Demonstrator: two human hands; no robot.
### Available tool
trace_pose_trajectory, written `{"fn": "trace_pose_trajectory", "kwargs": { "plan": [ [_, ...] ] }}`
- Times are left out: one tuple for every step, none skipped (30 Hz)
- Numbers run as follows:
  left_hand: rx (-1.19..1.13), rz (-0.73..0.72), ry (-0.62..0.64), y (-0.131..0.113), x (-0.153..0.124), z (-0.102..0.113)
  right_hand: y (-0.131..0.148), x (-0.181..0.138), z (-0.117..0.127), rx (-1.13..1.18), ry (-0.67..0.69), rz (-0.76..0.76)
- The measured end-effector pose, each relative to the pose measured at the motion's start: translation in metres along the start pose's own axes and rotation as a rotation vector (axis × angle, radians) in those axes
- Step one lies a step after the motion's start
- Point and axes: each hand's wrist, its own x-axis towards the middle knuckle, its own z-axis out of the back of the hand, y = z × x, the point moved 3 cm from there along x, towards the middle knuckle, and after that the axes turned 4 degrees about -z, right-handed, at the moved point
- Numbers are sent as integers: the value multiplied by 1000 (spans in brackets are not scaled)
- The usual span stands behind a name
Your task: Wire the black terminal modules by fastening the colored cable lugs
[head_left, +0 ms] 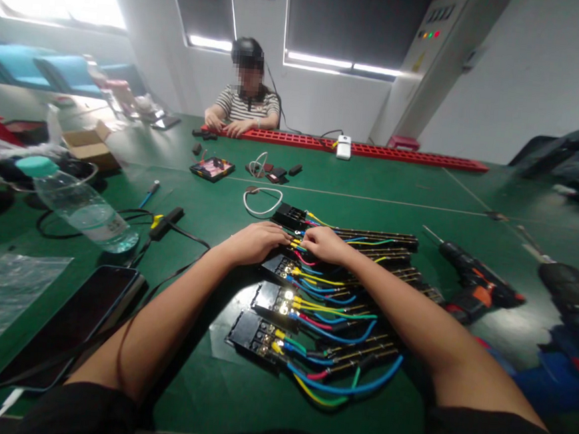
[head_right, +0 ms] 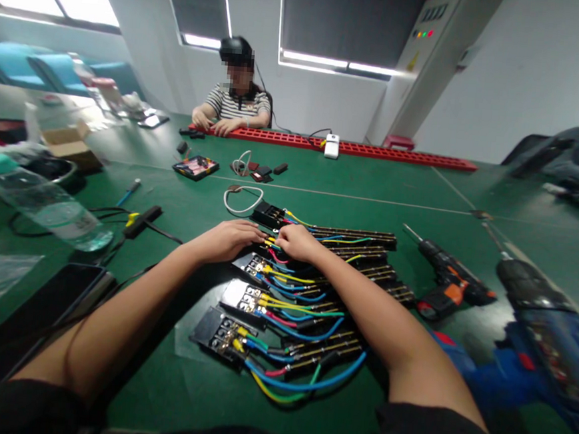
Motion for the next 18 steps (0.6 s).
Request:
{"fn": "trace_pose_trajectory", "kwargs": {
  "plan": [
    [-2,4,4,0,0,0,0,0,0,-3,1,-2],
    [-5,7,5,0,0,0,0,1,0,-5,5,-3],
    [-9,8,4,0,0,0,0,0,0,-10,11,-6],
    [-14,8,0,0,0,0,1,0,1,-16,20,-11],
    [-19,8,-6,0,0,0,2,-1,1,-24,29,-20],
    [-23,9,-12,1,0,0,3,-2,2,-35,38,-32],
    [-27,10,-16,1,0,0,4,-4,3,-54,43,-47],
    [-28,12,-19,1,0,-1,5,-7,5,-81,37,-60],
    [-29,13,-20,2,0,-1,7,-12,7,-119,22,-67],
    [-29,12,-19,2,0,-1,10,-18,10,-173,-7,-71],
    [-28,9,-18,2,0,-1,14,-25,14,-236,-52,-58],
    [-25,5,-15,1,0,-1,20,-35,18,-298,-84,-39],
    [-20,1,-12,1,0,-1,27,-48,22,-333,-107,-23],
    [-14,0,-9,1,1,-1,35,-63,26,-339,-110,-3],
    [-8,0,-8,1,1,-1,43,-81,30,-315,-96,11],
    [-3,3,-11,0,1,-1,52,-102,33,-270,-63,40],
    [-2,5,-14,0,1,-1,60,-125,35,-225,-14,76],
    [-5,5,-19,0,1,0,66,-149,37,-189,23,112]
  ]
}}
